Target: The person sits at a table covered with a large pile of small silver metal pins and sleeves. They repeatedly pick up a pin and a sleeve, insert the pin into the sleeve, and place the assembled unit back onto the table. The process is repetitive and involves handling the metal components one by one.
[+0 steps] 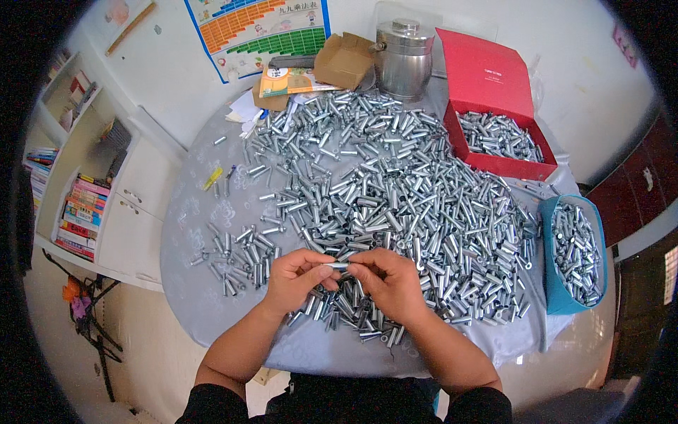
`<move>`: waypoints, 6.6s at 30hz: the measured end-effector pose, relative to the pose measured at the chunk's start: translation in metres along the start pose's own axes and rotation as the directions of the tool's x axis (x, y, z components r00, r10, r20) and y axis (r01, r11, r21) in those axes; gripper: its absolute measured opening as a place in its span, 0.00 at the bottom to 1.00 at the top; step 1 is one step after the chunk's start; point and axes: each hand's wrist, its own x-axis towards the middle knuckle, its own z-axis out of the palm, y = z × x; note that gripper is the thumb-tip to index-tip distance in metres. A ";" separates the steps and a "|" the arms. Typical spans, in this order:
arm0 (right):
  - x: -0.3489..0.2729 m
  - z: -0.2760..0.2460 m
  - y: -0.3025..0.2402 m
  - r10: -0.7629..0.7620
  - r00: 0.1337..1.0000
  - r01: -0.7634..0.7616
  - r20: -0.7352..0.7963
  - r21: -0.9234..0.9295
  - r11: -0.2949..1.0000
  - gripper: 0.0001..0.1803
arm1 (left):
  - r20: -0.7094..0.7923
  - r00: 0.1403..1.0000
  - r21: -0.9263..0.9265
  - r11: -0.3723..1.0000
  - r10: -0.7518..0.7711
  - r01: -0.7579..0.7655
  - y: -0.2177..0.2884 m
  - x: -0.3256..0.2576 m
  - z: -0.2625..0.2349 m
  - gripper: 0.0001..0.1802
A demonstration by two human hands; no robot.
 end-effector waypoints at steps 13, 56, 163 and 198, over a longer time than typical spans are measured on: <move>0.003 0.004 -0.036 0.074 0.997 -0.074 0.014 0.022 0.997 0.08 | -0.039 0.998 0.017 0.999 0.045 -0.045 0.005 -0.001 -0.005 0.08; 0.014 0.026 -0.011 0.076 0.994 -0.083 0.080 0.091 0.992 0.12 | -0.166 0.984 -0.043 0.997 0.063 -0.071 0.015 -0.005 -0.012 0.07; 0.021 0.027 -0.013 -0.009 0.858 0.264 -0.513 0.426 0.865 0.13 | -0.303 0.873 0.951 0.064 0.381 0.302 0.025 0.009 -0.066 0.12; 0.015 0.032 -0.006 -0.095 0.993 0.090 -0.066 -0.070 0.993 0.09 | 0.122 0.864 0.681 0.592 0.489 -0.431 0.024 0.000 -0.006 0.10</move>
